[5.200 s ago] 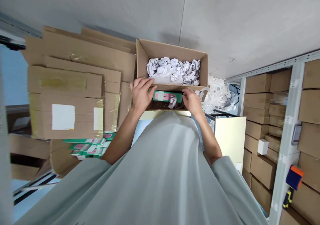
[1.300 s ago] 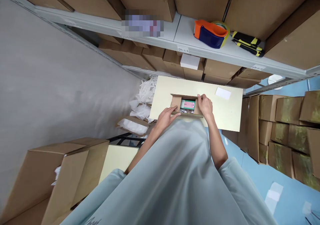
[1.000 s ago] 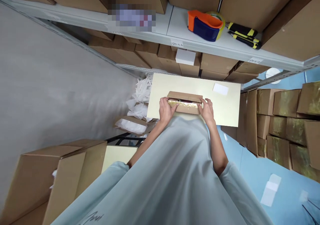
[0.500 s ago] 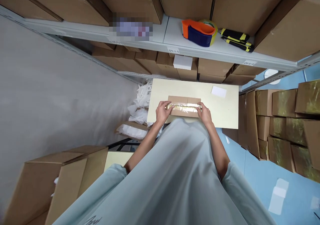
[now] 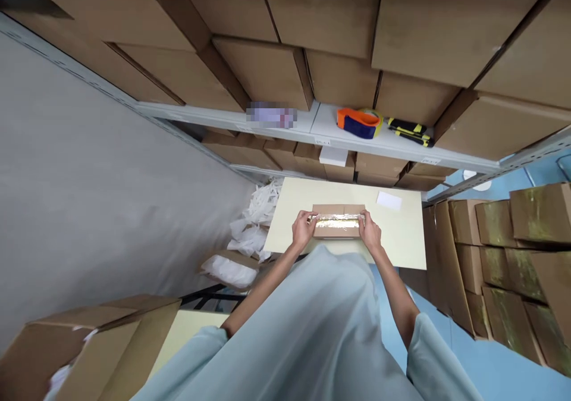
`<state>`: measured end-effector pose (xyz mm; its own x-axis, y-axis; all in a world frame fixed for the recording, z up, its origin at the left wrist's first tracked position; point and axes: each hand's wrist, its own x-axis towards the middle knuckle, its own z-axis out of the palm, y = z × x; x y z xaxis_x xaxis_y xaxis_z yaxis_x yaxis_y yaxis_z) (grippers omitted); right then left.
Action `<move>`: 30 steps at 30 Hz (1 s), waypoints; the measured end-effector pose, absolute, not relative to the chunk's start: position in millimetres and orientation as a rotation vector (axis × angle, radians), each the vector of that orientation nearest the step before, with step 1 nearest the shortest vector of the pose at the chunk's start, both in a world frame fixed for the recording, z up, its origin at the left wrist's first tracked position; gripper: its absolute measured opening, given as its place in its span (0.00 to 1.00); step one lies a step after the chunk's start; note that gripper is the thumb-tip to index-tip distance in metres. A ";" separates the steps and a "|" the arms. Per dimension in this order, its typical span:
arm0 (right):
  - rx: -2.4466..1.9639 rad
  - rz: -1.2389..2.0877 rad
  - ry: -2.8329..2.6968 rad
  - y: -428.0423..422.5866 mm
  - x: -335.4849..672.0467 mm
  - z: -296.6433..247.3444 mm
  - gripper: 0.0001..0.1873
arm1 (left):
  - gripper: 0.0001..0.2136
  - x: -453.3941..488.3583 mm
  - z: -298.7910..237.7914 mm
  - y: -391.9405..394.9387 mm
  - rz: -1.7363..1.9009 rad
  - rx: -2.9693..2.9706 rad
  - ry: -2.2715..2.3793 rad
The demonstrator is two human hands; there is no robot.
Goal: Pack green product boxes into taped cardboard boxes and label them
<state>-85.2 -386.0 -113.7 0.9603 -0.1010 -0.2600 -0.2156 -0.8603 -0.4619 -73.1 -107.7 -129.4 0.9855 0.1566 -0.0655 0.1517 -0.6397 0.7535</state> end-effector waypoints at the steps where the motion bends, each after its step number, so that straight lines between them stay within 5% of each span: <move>1: -2.620 0.294 0.227 -387.8 -82.5 -114.9 0.24 | 0.08 -69.5 -128.8 -109.7 0.015 2.270 0.198; 15: -2.620 -0.136 -0.099 -393.1 -57.7 -114.1 0.16 | 0.09 -45.6 -137.8 -74.2 0.038 2.249 -0.121; 23: -2.712 -0.635 -0.390 -382.8 82.1 36.1 0.25 | 0.07 65.3 -0.1 -144.0 0.375 2.236 -0.522; 30: -3.034 -0.224 -0.227 -341.2 154.5 117.0 0.26 | 0.07 133.3 106.8 -197.1 0.628 2.220 -0.625</move>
